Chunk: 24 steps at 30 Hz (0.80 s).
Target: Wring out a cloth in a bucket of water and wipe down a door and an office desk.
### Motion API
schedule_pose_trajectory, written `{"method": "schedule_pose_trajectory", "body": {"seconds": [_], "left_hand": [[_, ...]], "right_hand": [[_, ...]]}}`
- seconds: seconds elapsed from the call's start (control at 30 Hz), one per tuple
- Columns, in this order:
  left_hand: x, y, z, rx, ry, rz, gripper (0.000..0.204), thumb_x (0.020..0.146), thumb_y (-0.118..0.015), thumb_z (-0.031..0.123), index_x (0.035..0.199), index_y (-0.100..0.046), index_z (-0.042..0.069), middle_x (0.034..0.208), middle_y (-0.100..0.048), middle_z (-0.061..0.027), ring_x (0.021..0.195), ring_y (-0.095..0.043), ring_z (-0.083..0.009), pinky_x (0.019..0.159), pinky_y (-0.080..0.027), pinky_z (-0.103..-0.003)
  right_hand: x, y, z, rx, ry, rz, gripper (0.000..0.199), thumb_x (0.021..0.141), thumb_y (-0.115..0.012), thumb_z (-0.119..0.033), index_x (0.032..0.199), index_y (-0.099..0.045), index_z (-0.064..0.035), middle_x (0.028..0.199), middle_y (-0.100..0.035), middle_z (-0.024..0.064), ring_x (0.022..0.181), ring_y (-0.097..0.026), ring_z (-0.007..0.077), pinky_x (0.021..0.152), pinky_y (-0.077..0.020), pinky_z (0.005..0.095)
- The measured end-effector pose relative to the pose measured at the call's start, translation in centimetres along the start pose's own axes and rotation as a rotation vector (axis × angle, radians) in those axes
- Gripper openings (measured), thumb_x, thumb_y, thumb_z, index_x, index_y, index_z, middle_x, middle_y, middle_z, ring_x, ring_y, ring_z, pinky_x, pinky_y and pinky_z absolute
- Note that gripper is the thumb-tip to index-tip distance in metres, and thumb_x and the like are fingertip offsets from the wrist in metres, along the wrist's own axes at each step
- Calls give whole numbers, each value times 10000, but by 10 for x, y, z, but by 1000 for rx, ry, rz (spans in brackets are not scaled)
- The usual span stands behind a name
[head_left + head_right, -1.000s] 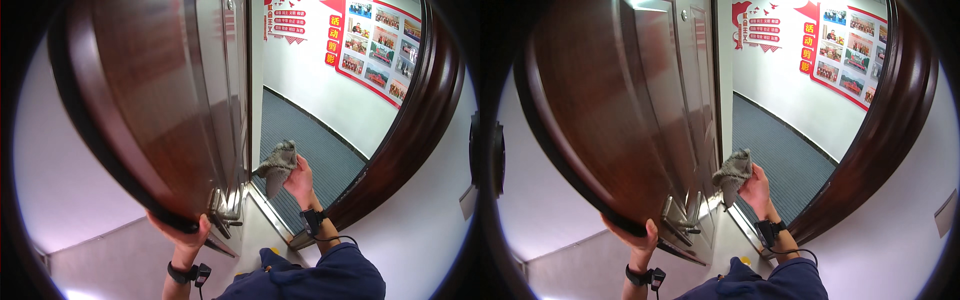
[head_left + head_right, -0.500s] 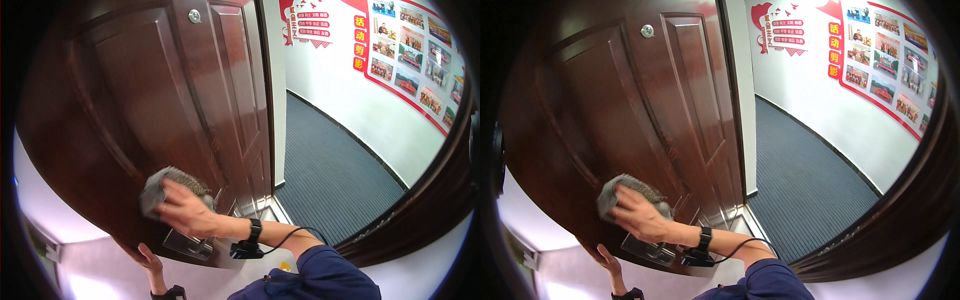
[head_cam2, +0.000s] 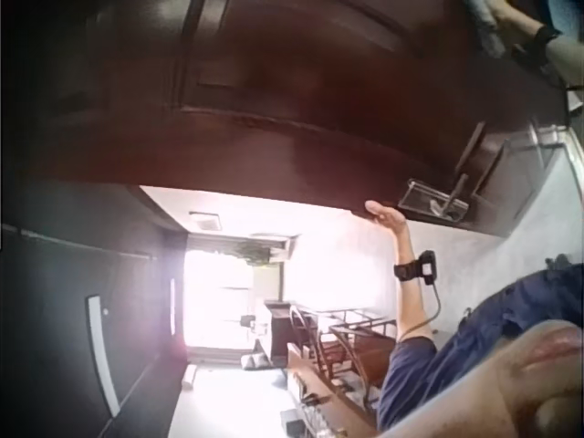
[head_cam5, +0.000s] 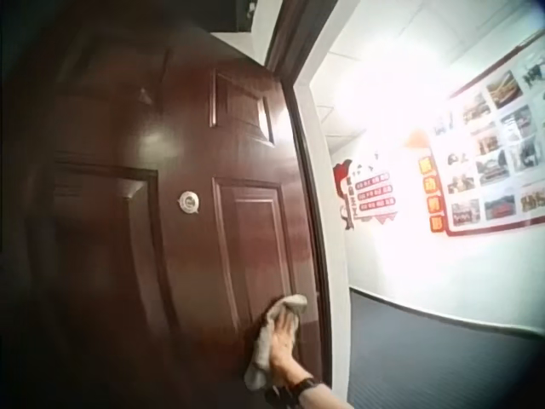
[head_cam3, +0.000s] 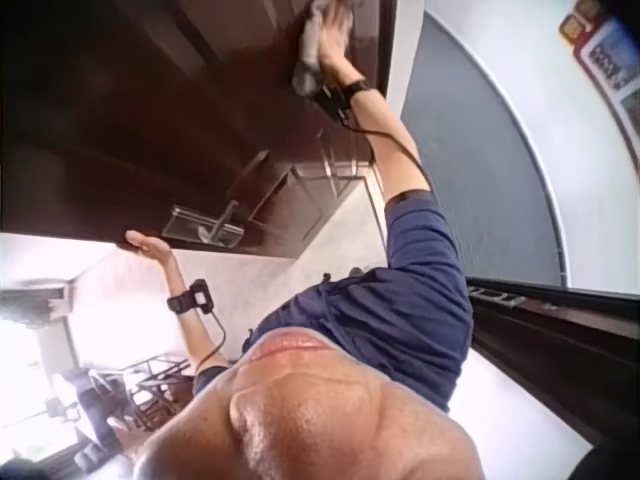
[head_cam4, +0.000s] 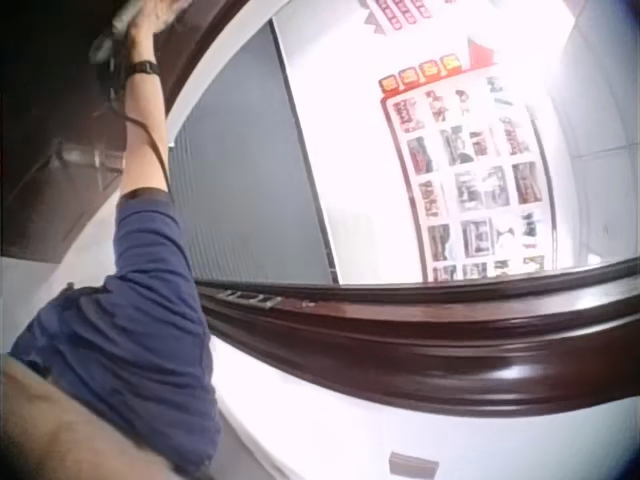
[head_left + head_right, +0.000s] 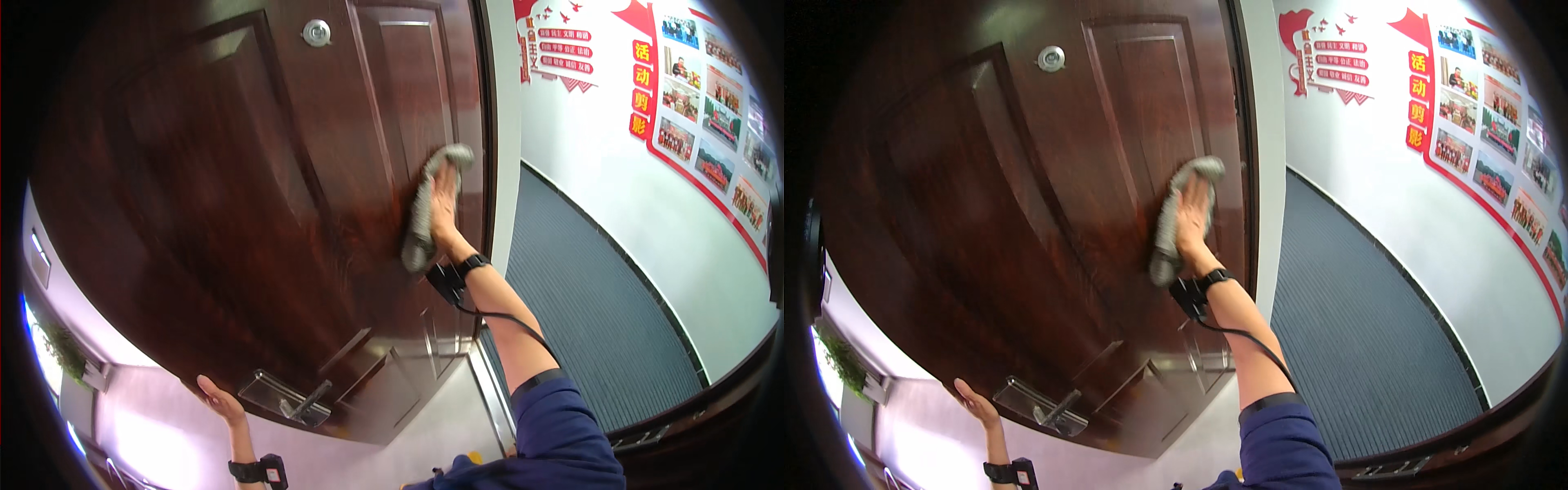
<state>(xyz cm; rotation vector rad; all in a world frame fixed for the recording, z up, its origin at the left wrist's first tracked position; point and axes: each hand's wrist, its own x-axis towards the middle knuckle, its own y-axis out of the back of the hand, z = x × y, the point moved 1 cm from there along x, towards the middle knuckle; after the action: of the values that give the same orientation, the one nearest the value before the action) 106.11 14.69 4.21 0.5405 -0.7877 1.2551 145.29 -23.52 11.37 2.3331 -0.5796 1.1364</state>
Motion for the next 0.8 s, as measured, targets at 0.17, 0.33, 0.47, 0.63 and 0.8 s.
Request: {"method": "schedule_pose_trajectory", "body": {"seconds": [0.17,0.33,0.47,0.63,0.8], "left_hand": [[-11,-39,17,-134,69,-36,529,953,-352,319,1328,-263,-43,1371,-306,-171,1227,-334,-268,1029,-248,-342],[3,30,13,70,-7,36,563,953,-363,338,1338,-233,-51,1380,-294,-152,1231,-323,-252,1034,-239,-316],[0,3,18,15,-33,15,519,950,-349,345,1312,-292,-22,1340,-342,-148,1200,-352,-262,1013,-257,-336],[-1,-1,14,38,-24,8,542,948,-344,355,1326,-268,-26,1343,-330,-160,1207,-344,-267,1011,-260,-349],[-4,5,13,29,-20,0,564,944,-337,380,1324,-267,-29,1343,-325,-167,1206,-345,-276,1010,-261,-355]], "right_hand": [[37,8,99,-27,-388,-97,619,927,-210,-460,1421,-22,-139,1431,-194,168,1302,-192,409,1062,-42,499],[63,-21,-189,266,60,142,566,928,-317,-369,1417,-139,-146,1463,-85,161,1351,-9,339,1055,6,510],[52,40,-321,456,785,214,548,777,-546,-218,1297,-384,-151,1395,-241,196,1300,-195,372,1052,-105,519],[50,36,-378,561,1399,32,463,765,-571,-302,1201,-474,-181,1338,-351,128,1266,-275,326,1045,-188,496],[146,32,-354,435,1143,-193,565,868,-393,-475,1316,-361,-132,1392,-275,143,1322,-197,274,1075,-169,405]]}}
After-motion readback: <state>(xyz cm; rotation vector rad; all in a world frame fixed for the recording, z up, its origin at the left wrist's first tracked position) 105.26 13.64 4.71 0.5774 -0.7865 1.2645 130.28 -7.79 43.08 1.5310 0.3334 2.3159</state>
